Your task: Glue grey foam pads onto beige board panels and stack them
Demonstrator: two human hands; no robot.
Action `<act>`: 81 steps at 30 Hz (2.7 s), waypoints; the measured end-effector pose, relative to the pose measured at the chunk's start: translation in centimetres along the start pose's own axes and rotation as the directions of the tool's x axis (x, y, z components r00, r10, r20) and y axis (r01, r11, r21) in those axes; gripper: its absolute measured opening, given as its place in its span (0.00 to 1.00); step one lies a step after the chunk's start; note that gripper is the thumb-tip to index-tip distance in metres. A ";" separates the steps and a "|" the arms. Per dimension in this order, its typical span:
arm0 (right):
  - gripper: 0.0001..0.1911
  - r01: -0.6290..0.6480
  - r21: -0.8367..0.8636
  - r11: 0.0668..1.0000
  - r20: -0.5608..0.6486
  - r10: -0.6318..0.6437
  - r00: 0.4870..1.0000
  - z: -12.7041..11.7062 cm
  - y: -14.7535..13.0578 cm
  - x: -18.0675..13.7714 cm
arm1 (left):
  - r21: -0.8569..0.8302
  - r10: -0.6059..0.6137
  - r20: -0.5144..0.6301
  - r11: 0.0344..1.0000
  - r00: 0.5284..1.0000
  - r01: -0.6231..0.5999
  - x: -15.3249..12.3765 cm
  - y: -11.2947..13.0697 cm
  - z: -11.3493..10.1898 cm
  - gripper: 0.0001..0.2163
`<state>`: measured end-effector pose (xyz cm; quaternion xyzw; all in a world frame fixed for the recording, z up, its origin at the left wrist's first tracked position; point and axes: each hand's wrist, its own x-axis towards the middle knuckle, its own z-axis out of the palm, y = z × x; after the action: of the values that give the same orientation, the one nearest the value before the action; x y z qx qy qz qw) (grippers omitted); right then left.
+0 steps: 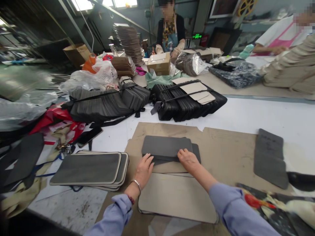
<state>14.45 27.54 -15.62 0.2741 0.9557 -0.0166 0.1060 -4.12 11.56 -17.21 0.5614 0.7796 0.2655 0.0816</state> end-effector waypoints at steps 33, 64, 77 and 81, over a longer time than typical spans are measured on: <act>0.31 -0.249 0.943 0.219 0.041 0.668 0.743 -2.0 -7.8 -13.0 | -0.755 -0.508 0.652 -0.498 0.563 0.426 -3.7 8.1 -7.1 0.10; 0.24 -0.594 0.653 0.470 0.096 0.727 0.680 0.8 -3.0 -18.0 | -0.418 -0.576 0.337 0.618 0.745 0.666 -8.9 2.3 -5.6 0.17; 0.27 -0.558 0.304 0.772 -0.233 0.629 0.742 5.4 -2.9 -15.4 | -0.185 -0.636 0.248 0.709 0.731 0.680 -8.1 2.0 -3.6 0.13; 0.27 -0.542 0.313 0.780 -0.265 0.620 0.738 5.7 -2.7 -15.3 | -0.153 -0.634 0.220 0.729 0.742 0.668 -8.3 1.6 -3.1 0.14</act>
<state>26.84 16.79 -18.01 0.5682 0.8163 -0.0360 -0.0980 -1.15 3.31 -15.20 0.2577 0.8836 0.2611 0.2911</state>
